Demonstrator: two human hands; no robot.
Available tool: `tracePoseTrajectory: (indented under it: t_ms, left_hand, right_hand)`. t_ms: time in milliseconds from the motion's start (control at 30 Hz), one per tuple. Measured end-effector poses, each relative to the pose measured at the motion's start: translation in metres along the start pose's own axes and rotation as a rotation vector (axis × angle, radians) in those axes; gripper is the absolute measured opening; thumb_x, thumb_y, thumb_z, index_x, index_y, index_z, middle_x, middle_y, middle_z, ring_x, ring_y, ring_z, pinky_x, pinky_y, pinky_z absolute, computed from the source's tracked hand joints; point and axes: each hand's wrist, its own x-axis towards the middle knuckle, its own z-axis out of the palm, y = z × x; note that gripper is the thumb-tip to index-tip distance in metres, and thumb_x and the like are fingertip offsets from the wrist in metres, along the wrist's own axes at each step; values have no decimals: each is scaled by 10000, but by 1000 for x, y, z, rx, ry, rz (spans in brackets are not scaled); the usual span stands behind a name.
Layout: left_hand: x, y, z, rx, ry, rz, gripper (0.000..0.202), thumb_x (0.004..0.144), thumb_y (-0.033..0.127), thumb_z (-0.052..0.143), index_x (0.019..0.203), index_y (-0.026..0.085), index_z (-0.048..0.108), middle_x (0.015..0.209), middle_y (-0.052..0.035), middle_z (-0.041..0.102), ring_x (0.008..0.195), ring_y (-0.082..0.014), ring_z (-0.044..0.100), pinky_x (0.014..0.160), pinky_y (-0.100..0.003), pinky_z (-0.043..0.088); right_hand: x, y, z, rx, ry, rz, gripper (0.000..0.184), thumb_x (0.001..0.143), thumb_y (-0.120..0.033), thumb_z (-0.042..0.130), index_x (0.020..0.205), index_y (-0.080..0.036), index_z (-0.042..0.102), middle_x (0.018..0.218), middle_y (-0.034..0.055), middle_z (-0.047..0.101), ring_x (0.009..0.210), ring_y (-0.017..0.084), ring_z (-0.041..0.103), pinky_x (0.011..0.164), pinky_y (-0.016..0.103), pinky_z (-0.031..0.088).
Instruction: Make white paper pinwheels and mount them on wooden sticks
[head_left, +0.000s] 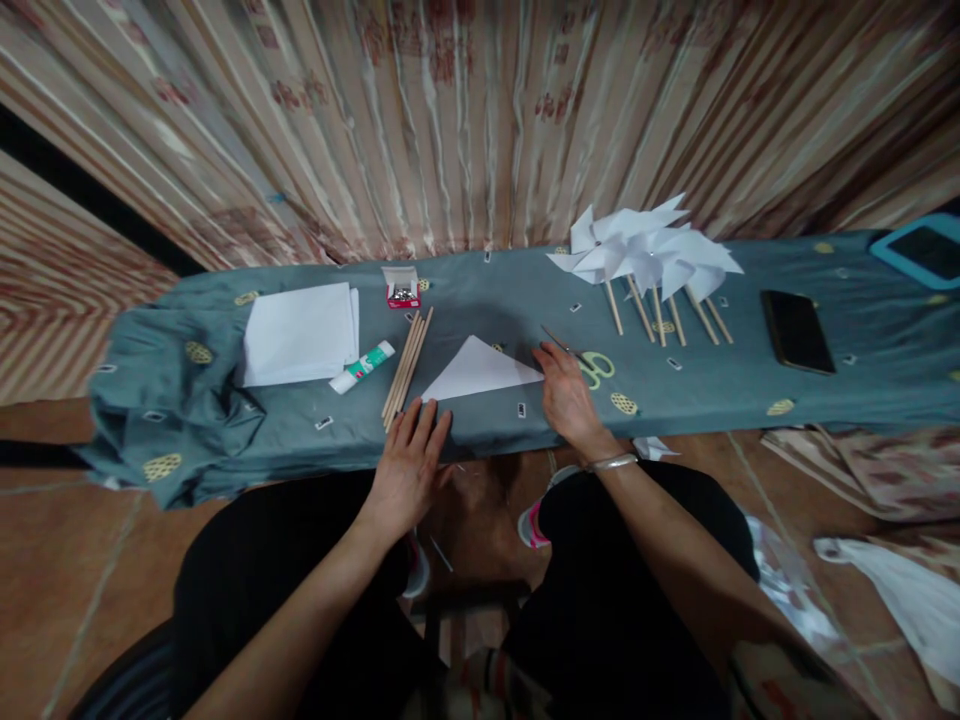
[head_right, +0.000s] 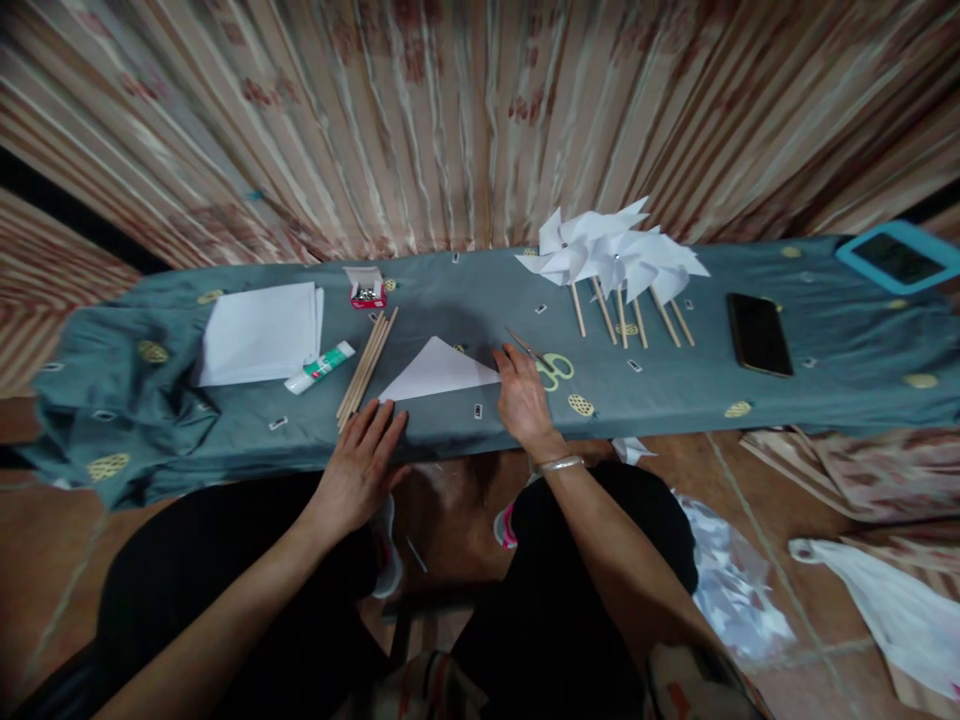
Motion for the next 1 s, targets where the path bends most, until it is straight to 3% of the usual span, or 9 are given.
tracePoseTrajectory:
  t_ms: [200,467,733,1000]
  left_hand:
    - [2,3,3,-18,47,-12,594,878,262,577,1412,65,407,1496,-241,386,1430,-382,281,1119,-572,327]
    - [7,7,7,-32,79,-18,584,889,277,571,1407,67,402,1501,-258,365,1451,-386,217,1120,-588,308]
    - [20,11,8,-31,63,-57,581,907,349,546,1402,68,430,1502,-236,379,1437,-406,244,1126,-587,290]
    - [36,18,8,-79,103,-47,586,911,362,537,1407,76,412,1490,-212,413,1432,-375,282,1141,-592,247]
  right_hand:
    - [6,4,-13,57,-15,-1,456,893,-110,314,1259,-104,585,1258,160,640,1201,262,569,1065,462,432]
    - [12,-8,-14,77,-44,-24,368,912,-276,487,1234,-141,601,1236,141,659,1171,293,584,1034,476,442]
    - [15,-13,-23,235,-95,157,478,794,-182,614,1270,-156,578,1046,82,738,921,241,683,885,399,529]
    - [14,-12,-29,427,-127,289,436,770,-215,649,1201,-161,610,826,25,755,730,181,686,756,324,535]
